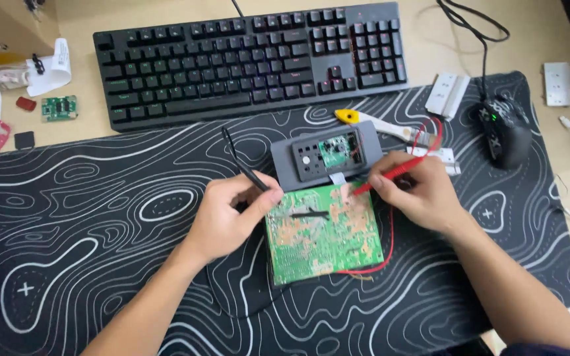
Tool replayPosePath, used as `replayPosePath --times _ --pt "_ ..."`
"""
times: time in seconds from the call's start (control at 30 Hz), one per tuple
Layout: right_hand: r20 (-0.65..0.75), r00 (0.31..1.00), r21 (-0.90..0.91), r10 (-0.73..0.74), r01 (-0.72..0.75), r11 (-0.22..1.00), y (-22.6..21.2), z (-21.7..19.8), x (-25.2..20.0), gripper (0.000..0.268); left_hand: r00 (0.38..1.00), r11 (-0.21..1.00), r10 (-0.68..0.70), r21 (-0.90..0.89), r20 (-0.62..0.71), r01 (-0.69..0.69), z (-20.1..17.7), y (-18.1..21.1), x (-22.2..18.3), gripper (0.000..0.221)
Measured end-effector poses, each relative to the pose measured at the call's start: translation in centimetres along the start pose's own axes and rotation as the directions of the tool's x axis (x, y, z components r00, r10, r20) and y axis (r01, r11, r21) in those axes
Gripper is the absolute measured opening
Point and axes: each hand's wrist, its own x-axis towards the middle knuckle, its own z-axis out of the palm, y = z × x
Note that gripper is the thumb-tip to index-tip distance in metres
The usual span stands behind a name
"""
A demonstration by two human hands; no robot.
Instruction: Using a multimeter to test components on a circuit board and inspecting a heatsink.
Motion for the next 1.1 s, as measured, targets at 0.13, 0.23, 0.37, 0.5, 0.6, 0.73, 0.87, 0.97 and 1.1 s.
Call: replayPosePath --times 0.13,0.23,0.37,0.5,0.6,0.73,0.87,0.97,1.1 --pt "-0.003 1.000 0.022 0.022 -0.022 1.000 -1.1 0.0 0.2 0.015 0.999 0.999 -0.033 -0.021 -0.010 0.033 0.1 -1.4 -0.2 0.016" --pt "0.010 1.000 0.064 0.027 -0.028 0.998 -2.0 0.0 0.0 0.015 0.998 0.997 -0.063 -0.044 -0.023 0.062 0.3 -1.3 -0.3 0.016" --pt "0.020 0.999 0.078 0.051 -0.052 0.996 -1.6 0.2 -0.3 0.018 0.996 0.996 -0.085 -0.035 -0.030 0.084 0.4 -1.5 -0.4 0.017" --pt "0.017 0.999 0.077 0.028 -0.029 0.997 -2.1 0.3 -0.3 0.019 0.996 0.995 -0.091 -0.033 -0.017 0.090 0.4 -1.7 -0.5 0.019" --pt "0.039 0.999 0.076 0.037 -0.039 0.996 -2.0 0.5 -0.4 0.021 0.998 0.996 -0.069 -0.051 -0.003 0.068 0.2 -1.9 -0.3 0.018" --pt "0.066 0.997 0.049 0.041 -0.044 0.998 -1.2 0.8 -0.7 0.019 0.999 0.998 -0.053 -0.021 0.002 0.053 0.1 -1.2 -0.3 0.017" --pt "0.056 0.998 -0.017 0.012 -0.011 1.000 -1.8 0.6 -0.2 0.020 0.999 0.999 -0.040 -0.019 0.008 0.040 -0.1 -0.3 0.0 0.016" --pt "0.056 0.998 -0.035 -0.014 0.016 0.999 -1.6 0.3 -0.1 0.022 0.999 0.999 -0.034 -0.013 0.010 0.034 -0.2 -0.1 0.0 0.015" --pt "0.032 0.999 -0.076 -0.026 0.028 0.997 -1.5 -0.1 0.1 0.023 1.000 1.000 -0.010 -0.002 0.009 0.010 -0.2 0.1 0.1 0.013"
